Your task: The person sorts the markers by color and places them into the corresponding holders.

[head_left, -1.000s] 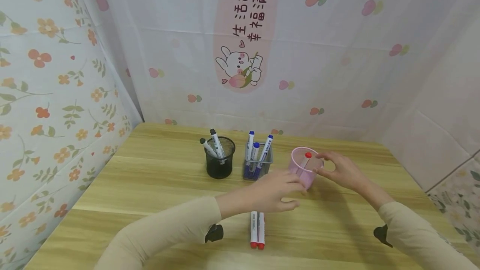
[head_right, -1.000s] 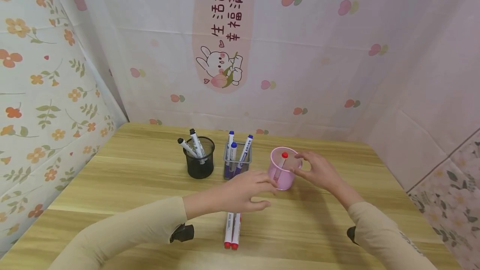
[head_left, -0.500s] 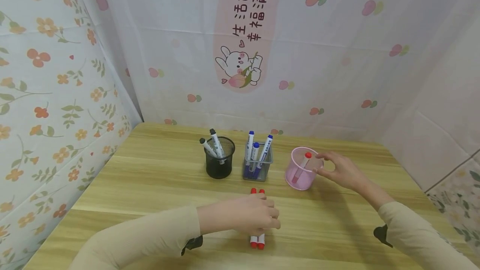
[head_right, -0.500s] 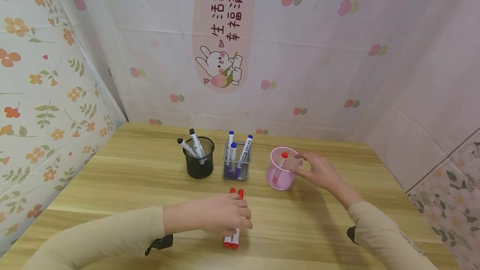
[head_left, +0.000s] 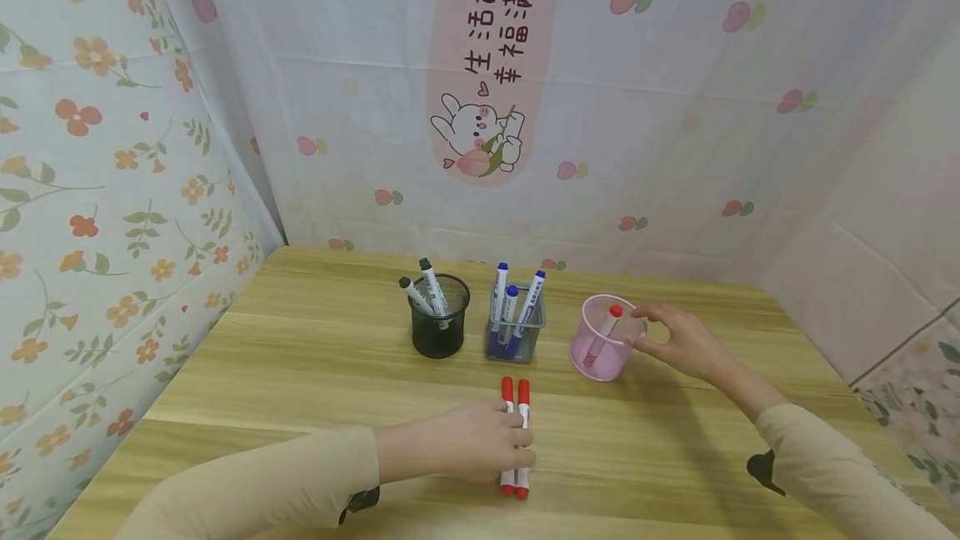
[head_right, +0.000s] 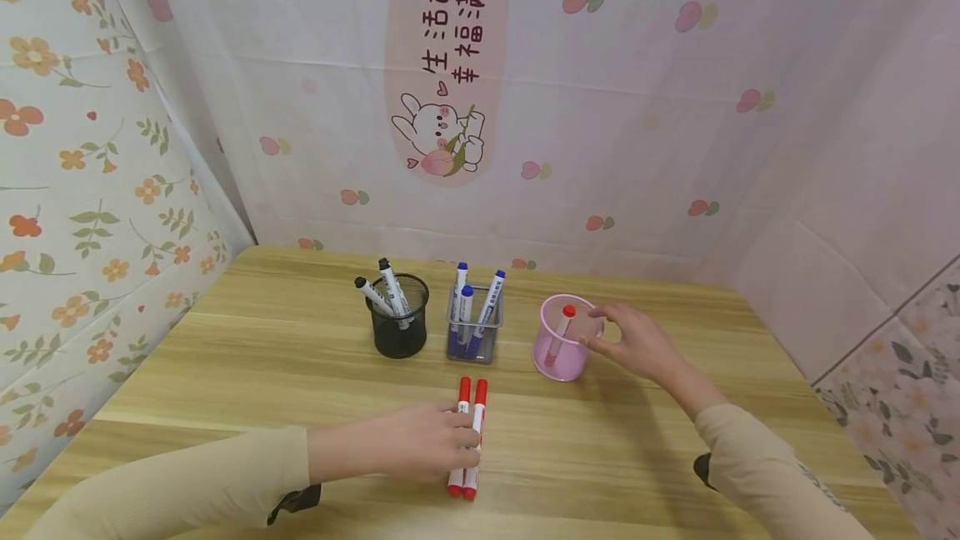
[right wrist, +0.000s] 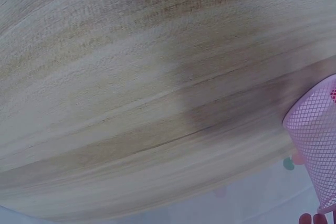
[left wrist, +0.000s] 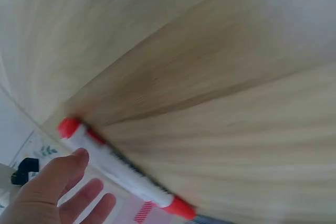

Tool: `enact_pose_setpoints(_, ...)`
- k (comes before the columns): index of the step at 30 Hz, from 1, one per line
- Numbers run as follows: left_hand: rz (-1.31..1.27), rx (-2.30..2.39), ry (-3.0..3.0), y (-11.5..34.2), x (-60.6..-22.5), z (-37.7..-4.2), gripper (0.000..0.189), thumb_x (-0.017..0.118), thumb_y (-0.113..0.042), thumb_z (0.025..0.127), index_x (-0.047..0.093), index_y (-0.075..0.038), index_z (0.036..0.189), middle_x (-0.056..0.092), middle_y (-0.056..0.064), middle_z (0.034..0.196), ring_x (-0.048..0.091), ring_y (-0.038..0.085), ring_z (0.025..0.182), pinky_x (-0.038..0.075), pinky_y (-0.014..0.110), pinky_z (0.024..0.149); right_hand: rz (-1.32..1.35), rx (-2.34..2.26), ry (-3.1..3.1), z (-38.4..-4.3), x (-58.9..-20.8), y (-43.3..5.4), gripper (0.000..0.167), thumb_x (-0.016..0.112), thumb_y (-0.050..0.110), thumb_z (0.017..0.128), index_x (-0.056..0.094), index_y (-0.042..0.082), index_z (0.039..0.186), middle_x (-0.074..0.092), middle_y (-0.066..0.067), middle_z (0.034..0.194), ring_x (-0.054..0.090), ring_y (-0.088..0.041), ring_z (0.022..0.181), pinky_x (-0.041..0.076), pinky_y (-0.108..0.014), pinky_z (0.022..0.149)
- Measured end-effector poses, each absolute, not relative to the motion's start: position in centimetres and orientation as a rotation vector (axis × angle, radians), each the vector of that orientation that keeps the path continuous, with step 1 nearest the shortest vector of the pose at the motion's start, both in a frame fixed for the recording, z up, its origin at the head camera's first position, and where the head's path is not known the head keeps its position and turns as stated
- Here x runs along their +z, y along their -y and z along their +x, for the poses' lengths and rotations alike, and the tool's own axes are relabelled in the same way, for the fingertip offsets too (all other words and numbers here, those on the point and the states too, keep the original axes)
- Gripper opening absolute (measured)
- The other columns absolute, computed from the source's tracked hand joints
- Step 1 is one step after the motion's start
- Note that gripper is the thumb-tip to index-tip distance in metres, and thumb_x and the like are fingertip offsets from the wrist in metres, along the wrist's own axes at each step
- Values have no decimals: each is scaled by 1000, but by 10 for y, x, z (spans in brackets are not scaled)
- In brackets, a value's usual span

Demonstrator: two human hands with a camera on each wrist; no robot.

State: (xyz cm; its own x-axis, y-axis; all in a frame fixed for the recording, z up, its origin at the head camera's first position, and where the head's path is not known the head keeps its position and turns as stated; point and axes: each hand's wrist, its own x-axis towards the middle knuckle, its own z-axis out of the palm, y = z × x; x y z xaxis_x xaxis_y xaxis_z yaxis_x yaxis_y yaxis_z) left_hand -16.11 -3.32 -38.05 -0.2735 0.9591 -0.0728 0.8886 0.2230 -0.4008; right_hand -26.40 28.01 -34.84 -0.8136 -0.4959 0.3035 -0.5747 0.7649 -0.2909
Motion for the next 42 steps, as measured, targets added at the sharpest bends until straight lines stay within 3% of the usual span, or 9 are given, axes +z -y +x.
enact_pose_setpoints(13,-1832,590,2211,43,-395,-164,22,54,-33,87,55,-32,109,52,-13,103,46,5,92,39,19,77,849,544,2748,-263,-348,-280,38,68,21,77,58,-2,106,58,-18,105,53,-35,94,40,-52,79)
enact_pose_setpoints(20,-1883,622,2206,43,-399,-165,25,55,-32,87,54,-35,112,50,-12,109,44,7,102,36,24,88,861,535,2737,-263,-349,-279,37,68,20,77,58,-2,105,58,-18,105,53,-35,94,40,-52,79)
enact_pose_setpoints(26,-1915,581,2195,47,-396,-167,26,53,-29,88,54,-33,114,52,-13,114,44,7,105,34,23,90,857,543,2736,-262,-348,-279,37,68,19,77,58,-2,105,58,-18,104,53,-35,94,40,-52,79)
enact_pose_setpoints(34,-1886,400,2085,49,-384,-169,16,52,-25,89,57,-27,104,56,-13,95,48,4,87,37,20,80,857,542,2736,-263,-348,-280,37,68,19,77,58,-2,105,58,-18,104,53,-35,93,40,-52,78)
enact_pose_setpoints(42,-1858,28,2179,41,-361,-171,18,53,-26,89,58,-20,105,56,-11,94,48,2,87,35,15,80,855,543,2742,-262,-348,-279,37,68,20,77,58,-2,106,58,-18,104,53,-35,93,40,-52,78)
